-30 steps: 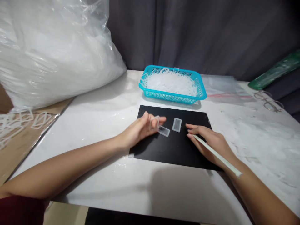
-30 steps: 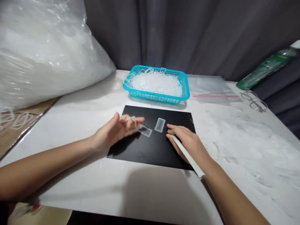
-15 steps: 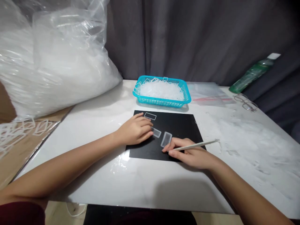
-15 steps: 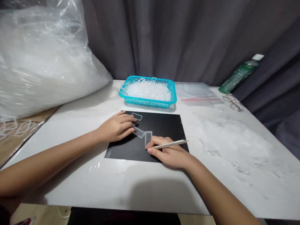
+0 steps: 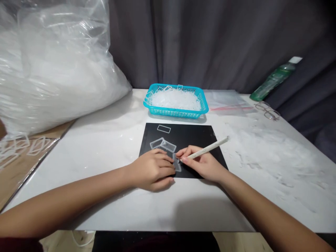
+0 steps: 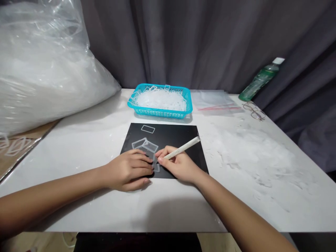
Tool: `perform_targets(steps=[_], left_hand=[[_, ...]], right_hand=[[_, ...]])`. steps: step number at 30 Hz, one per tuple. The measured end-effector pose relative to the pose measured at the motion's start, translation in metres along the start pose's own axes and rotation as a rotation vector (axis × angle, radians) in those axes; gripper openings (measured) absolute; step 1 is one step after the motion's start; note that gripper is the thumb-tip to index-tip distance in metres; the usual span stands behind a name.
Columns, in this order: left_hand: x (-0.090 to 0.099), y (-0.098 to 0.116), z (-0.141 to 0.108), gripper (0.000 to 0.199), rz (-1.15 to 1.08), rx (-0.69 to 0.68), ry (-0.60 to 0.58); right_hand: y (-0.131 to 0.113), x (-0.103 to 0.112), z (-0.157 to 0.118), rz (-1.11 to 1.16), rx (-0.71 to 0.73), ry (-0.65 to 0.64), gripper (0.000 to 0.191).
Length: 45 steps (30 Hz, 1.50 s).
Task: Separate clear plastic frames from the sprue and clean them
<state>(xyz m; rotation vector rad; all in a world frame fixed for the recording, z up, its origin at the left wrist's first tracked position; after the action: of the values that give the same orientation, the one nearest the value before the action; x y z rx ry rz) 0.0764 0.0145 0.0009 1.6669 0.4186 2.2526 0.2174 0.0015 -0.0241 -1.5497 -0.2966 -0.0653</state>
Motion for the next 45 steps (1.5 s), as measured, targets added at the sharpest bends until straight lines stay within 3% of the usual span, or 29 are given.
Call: perform_targets(steps=[3,7,12,20,22,25,30,34,40,45], left_hand=[[0.006,-0.004,-0.01,0.02,-0.033,0.062,0.036],[0.008,-0.011,-0.02,0.023,-0.074,0.066,0.056],[0.004,-0.008,-0.025,0.03,0.033,-0.046,0.04],[0.011,0.002,-0.025,0.025,0.185,-0.198,0.165],[0.014,0.0,-0.026,0.03,0.164,-0.136,0.222],[0.013,-0.013,-0.028,0.047,0.151,0.103,0.268],[-0.008,-0.029,-0.026,0.064,0.151,0.353,0.055],[-0.012,-0.039,-0.024,0.077,0.115,0.497,-0.033],[-0.012,-0.042,-0.023,0.087,0.09,0.554,-0.067],[-0.006,-0.04,-0.025,0.078,0.078,0.481,0.041]], right_hand=[[-0.011,-0.006,-0.004,-0.087,0.067,-0.012,0.014],[-0.004,-0.009,-0.007,-0.108,-0.068,-0.015,0.011],[0.012,-0.02,-0.006,-0.033,-0.24,-0.072,0.007],[0.008,-0.023,-0.002,-0.165,-0.175,-0.091,0.005],[0.007,-0.023,-0.002,-0.2,-0.155,-0.097,0.006],[0.004,-0.023,-0.001,-0.255,-0.127,-0.108,0.007],[0.003,-0.025,-0.002,-0.302,-0.101,-0.115,0.009],[0.0,-0.024,-0.003,-0.363,-0.065,-0.108,0.01],[-0.005,-0.02,-0.006,-0.454,-0.041,-0.154,0.007],[-0.004,-0.017,-0.006,-0.369,-0.074,-0.113,0.008]])
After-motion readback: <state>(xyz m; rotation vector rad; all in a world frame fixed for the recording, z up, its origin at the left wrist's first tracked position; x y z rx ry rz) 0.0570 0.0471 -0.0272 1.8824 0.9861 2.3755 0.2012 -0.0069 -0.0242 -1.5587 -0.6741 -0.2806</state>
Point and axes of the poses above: each hand's wrist, its own z-axis towards the middle knuckle, its own x-axis out of the back of the hand, y = z × x, the point moved 7 cm from there along z, towards the middle knuckle, and after that the axes turned 3 degrees about -x, right-handed, at the moved point
